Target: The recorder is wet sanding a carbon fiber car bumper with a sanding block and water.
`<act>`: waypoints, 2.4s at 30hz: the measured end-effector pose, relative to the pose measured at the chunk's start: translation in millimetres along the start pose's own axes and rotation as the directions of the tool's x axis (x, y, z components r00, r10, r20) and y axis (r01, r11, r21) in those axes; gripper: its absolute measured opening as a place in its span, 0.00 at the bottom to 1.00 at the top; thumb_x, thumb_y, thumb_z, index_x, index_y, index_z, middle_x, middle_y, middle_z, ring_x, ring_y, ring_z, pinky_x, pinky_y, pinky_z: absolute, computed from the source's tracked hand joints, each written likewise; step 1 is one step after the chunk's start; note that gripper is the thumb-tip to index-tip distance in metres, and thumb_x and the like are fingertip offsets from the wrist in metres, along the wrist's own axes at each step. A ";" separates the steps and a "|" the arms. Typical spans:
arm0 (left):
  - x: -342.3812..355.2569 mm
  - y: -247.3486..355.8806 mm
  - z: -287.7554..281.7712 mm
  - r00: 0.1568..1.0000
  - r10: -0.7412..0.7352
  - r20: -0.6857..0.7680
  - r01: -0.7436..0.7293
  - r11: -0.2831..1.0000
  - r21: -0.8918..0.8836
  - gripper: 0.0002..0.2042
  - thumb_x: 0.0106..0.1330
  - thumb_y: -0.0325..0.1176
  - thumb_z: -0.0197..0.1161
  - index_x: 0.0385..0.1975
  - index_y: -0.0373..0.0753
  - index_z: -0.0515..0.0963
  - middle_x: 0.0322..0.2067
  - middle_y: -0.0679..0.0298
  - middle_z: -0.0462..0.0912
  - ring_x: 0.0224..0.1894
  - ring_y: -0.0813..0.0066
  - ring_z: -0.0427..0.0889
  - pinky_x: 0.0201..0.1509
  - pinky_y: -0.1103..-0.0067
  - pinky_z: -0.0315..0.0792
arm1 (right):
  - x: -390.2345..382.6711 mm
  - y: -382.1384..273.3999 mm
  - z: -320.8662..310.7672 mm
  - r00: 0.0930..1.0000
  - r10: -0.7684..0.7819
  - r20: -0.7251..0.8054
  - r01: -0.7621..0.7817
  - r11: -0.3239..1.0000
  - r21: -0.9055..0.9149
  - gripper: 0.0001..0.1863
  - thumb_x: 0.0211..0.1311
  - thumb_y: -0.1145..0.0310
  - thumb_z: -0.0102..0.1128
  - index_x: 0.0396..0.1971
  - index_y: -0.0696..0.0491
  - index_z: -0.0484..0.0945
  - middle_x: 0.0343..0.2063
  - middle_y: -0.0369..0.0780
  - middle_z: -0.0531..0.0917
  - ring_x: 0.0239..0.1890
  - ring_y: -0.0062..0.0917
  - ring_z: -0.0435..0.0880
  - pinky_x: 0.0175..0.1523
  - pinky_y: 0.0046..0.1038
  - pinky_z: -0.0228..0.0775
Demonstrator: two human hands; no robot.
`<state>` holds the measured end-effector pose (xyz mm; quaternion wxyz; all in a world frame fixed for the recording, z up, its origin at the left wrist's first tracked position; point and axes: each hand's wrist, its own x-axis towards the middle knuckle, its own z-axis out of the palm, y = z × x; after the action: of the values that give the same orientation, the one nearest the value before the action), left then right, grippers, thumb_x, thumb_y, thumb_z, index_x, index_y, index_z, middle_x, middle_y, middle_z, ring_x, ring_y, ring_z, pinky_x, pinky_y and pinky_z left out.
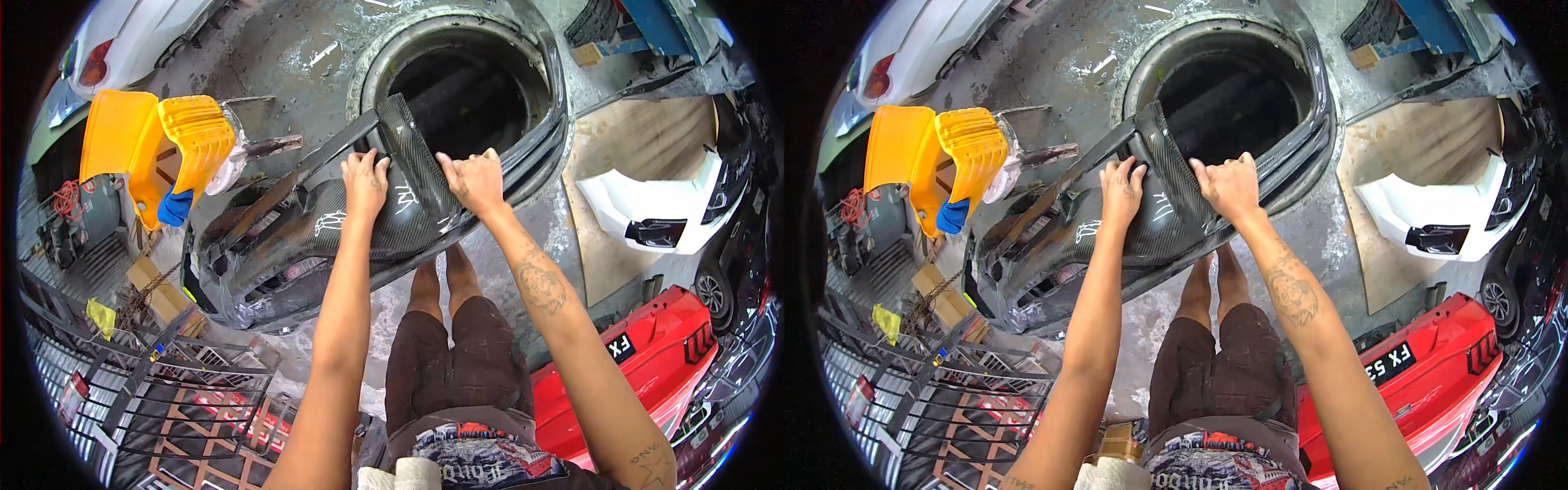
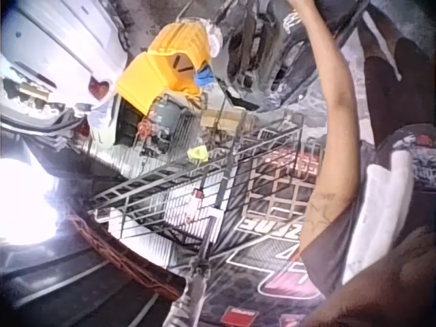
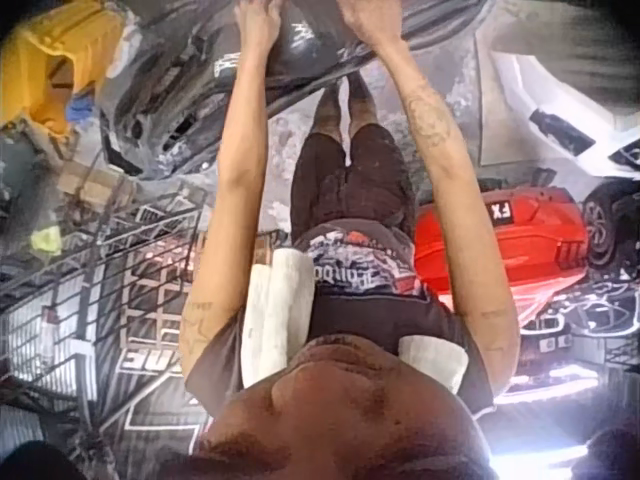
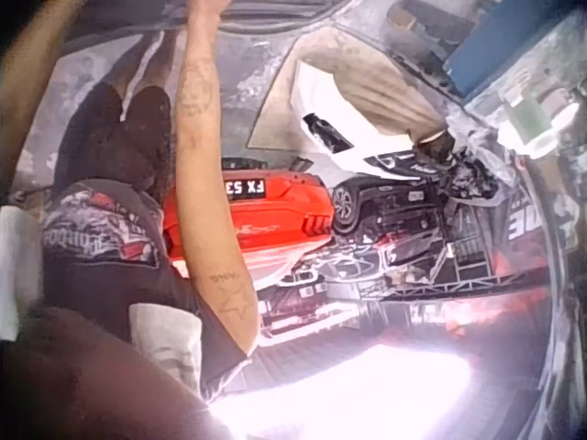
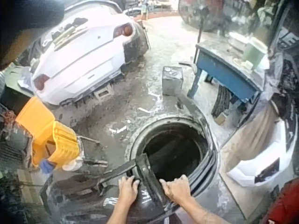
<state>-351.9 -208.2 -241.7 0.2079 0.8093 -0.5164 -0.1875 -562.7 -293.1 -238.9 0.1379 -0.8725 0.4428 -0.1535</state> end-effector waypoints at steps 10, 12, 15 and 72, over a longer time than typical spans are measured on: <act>-69.5 36.7 3.6 0.998 0.061 0.030 -0.060 0.998 -0.036 0.17 0.71 0.31 0.60 0.57 0.30 0.75 0.50 0.44 0.74 0.51 0.45 0.72 0.58 0.57 0.66 | -27.6 18.2 7.7 1.000 0.030 -0.006 -0.030 0.999 0.019 0.30 0.68 0.56 0.61 0.03 0.49 0.75 0.08 0.42 0.77 0.15 0.36 0.75 0.36 0.37 0.61; -42.8 18.2 2.1 0.998 0.040 -0.054 -0.042 0.999 -0.022 0.17 0.71 0.32 0.59 0.55 0.29 0.76 0.48 0.45 0.75 0.49 0.46 0.72 0.56 0.58 0.67 | -26.5 8.9 7.6 0.999 0.017 0.043 -0.018 1.000 0.019 0.30 0.70 0.55 0.58 0.05 0.49 0.76 0.09 0.41 0.78 0.17 0.36 0.76 0.37 0.38 0.61; -55.3 29.0 10.0 0.995 0.081 -0.054 -0.084 0.995 -0.048 0.17 0.71 0.31 0.60 0.55 0.29 0.76 0.49 0.45 0.75 0.49 0.46 0.72 0.56 0.58 0.67 | -26.7 15.0 -1.1 0.979 0.109 0.174 -0.126 0.988 0.088 0.28 0.76 0.53 0.49 0.15 0.51 0.80 0.17 0.43 0.82 0.23 0.39 0.81 0.41 0.38 0.62; -66.2 35.7 37.7 0.917 -0.260 -0.301 0.349 0.890 0.292 0.15 0.72 0.32 0.57 0.52 0.27 0.76 0.44 0.44 0.72 0.47 0.44 0.71 0.52 0.55 0.66 | -15.7 -14.2 13.1 0.931 0.155 0.330 -0.299 0.843 0.448 0.40 0.65 0.32 0.54 0.35 0.64 0.79 0.20 0.55 0.83 0.29 0.52 0.87 0.37 0.49 0.79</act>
<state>-424.8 -166.7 -248.7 0.0969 0.9214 -0.3757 -0.0210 -555.9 -270.8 -247.9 0.4333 -0.7623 0.4660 -0.1178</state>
